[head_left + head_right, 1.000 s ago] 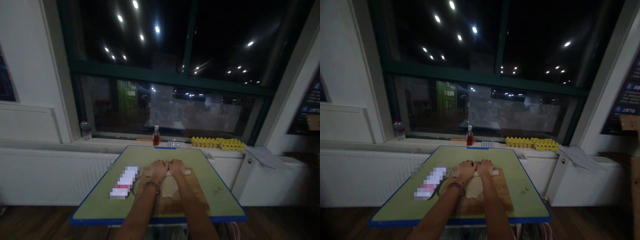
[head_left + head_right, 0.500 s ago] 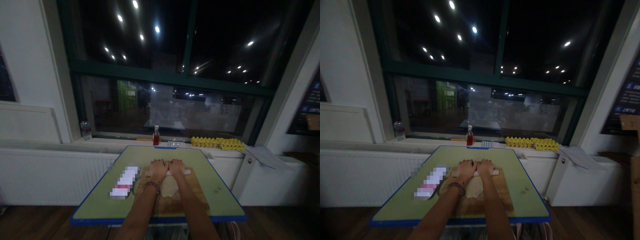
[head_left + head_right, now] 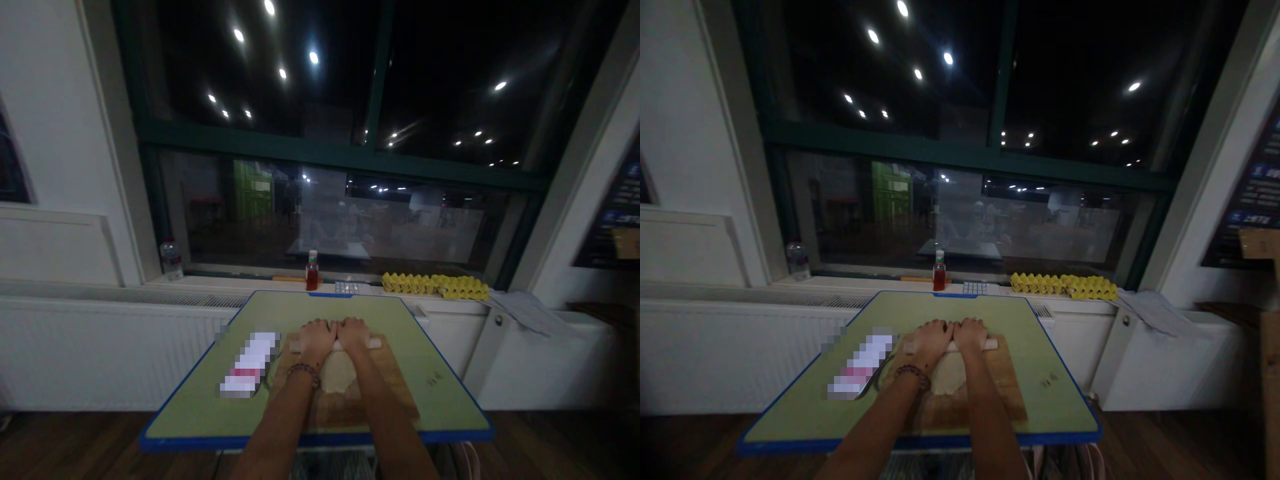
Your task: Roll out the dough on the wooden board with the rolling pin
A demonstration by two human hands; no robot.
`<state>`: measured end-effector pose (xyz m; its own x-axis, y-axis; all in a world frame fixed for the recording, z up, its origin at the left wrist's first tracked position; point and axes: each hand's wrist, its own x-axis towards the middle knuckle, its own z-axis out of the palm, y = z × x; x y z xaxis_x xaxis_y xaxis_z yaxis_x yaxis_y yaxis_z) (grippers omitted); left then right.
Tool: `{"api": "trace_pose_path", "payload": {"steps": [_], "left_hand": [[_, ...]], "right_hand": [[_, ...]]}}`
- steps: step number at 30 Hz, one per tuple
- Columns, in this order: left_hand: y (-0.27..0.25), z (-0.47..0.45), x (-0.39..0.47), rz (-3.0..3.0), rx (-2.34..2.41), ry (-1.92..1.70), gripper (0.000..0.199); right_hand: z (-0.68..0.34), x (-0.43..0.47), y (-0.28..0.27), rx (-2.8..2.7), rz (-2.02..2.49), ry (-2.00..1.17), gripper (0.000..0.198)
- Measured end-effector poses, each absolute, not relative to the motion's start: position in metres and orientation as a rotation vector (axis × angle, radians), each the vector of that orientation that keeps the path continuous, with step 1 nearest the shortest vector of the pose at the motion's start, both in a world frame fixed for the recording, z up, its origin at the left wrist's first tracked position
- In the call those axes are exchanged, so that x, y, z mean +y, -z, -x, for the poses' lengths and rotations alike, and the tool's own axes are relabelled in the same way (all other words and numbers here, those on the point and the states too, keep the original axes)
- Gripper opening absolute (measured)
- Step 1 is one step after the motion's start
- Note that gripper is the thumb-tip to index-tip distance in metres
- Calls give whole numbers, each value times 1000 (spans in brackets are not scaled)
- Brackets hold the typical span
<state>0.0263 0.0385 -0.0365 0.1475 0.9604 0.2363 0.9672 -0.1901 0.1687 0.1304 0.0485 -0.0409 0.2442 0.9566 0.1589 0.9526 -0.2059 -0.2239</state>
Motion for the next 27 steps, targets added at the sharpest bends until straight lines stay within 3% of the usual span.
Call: {"api": "trace_pose_path", "payload": {"steps": [27], "left_hand": [[38, -26, 39, 2344, -1906, 461, 49]], "right_hand": [[-130, 47, 40, -1753, 2237, -47, 41]]}}
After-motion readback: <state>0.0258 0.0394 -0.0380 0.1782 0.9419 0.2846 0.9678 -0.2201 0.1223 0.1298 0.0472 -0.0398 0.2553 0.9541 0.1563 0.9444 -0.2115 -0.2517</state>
